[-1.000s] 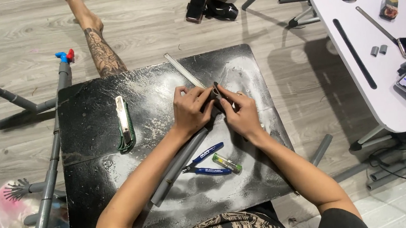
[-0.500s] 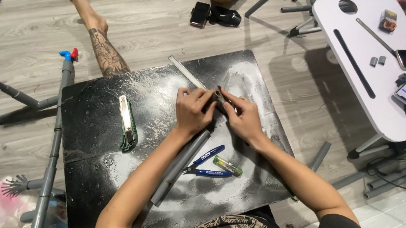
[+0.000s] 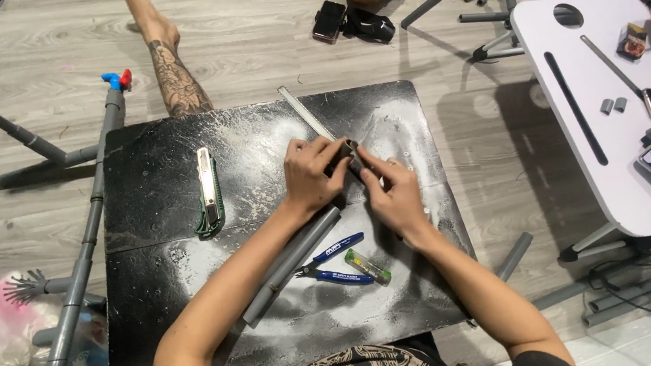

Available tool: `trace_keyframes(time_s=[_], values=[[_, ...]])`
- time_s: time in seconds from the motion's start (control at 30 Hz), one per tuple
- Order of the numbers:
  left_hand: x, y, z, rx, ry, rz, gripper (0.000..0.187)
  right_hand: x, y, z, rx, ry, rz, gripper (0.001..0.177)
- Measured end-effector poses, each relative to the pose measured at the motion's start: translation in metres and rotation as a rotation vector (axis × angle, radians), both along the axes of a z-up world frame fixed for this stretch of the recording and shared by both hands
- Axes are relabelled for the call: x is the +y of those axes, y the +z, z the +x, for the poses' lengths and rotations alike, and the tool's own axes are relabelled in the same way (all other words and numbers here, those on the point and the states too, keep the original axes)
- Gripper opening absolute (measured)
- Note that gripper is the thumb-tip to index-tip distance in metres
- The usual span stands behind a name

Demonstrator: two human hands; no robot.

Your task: Using a small file to smooth and debur the edges of a PVC pipe end.

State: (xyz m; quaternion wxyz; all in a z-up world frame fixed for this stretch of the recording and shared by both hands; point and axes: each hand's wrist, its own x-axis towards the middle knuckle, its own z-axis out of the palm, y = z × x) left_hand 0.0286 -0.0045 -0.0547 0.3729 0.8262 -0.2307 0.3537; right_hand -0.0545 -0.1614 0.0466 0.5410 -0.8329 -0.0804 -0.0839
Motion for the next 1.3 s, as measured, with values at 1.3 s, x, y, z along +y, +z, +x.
trace_keyframes(time_s=[1.3], values=[[0.002, 0.020, -0.009, 0.108, -0.248, -0.135, 0.028, -0.024, -0.027, 0.022, -0.366, 0.019, -0.160, 0.037]])
